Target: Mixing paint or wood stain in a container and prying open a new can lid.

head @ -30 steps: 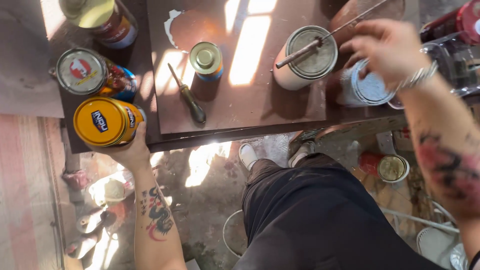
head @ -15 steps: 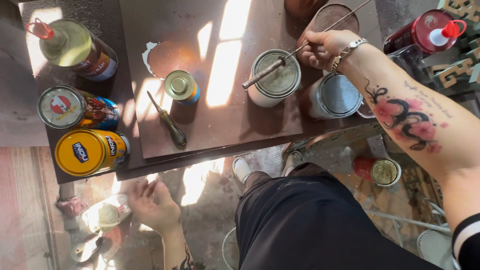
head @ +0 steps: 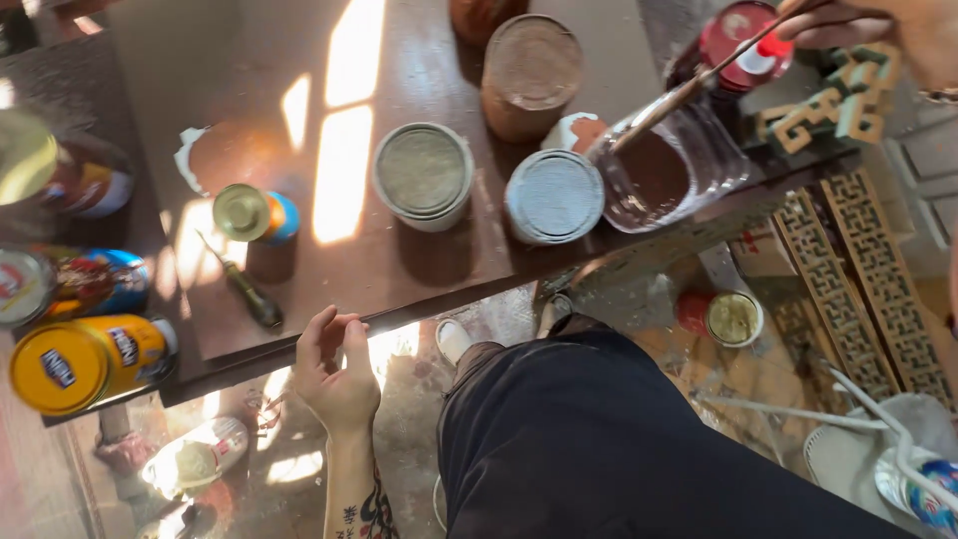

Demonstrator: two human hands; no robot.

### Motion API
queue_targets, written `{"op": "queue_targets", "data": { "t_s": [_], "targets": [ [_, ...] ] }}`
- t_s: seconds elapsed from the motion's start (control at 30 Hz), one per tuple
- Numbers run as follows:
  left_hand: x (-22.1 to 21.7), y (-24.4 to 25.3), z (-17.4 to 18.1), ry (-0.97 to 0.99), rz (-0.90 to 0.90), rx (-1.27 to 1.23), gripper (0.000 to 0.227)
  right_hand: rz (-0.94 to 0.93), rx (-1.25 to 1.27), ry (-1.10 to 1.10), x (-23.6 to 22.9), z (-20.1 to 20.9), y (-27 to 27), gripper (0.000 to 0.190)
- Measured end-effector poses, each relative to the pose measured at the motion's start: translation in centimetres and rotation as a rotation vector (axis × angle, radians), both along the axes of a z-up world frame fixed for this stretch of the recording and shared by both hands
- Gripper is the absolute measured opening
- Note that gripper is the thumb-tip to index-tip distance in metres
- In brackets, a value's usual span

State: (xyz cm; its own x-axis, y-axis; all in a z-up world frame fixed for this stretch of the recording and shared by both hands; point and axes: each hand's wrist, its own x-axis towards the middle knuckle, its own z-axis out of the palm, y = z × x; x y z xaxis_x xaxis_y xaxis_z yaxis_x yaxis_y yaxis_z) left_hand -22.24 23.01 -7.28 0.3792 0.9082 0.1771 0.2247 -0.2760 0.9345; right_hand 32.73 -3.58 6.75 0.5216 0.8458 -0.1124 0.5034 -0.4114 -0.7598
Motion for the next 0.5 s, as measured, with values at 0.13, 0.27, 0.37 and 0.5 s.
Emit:
{"op": "queue_targets", "data": {
  "t_s": [0.13,0.27,0.37,0.5],
  "targets": [
    [3.0,-1.5,0.7,0.028,-0.067,0.010,0.028,-0.474,-0.216,0.052,4.1,-2.7,-2.1,0.058],
    [4.3,-3.0,0.9,0.062,-0.090,-0.018,0.028,-0.567,-0.102,0.113,-5.7,1.4,-1.0,0.019],
    [4.6,-3.4,0.7,0.088,-0.096,0.004,0.029,-0.237,0.003,-0.062,-9.3,2.2,0.1,0.019],
    [4.2,-3.9,0.4,0.146,-0.086,0.003,0.027,-0.180,-0.076,-0.287,-9.2,-1.3,1.2,0.018]
  ]
}}
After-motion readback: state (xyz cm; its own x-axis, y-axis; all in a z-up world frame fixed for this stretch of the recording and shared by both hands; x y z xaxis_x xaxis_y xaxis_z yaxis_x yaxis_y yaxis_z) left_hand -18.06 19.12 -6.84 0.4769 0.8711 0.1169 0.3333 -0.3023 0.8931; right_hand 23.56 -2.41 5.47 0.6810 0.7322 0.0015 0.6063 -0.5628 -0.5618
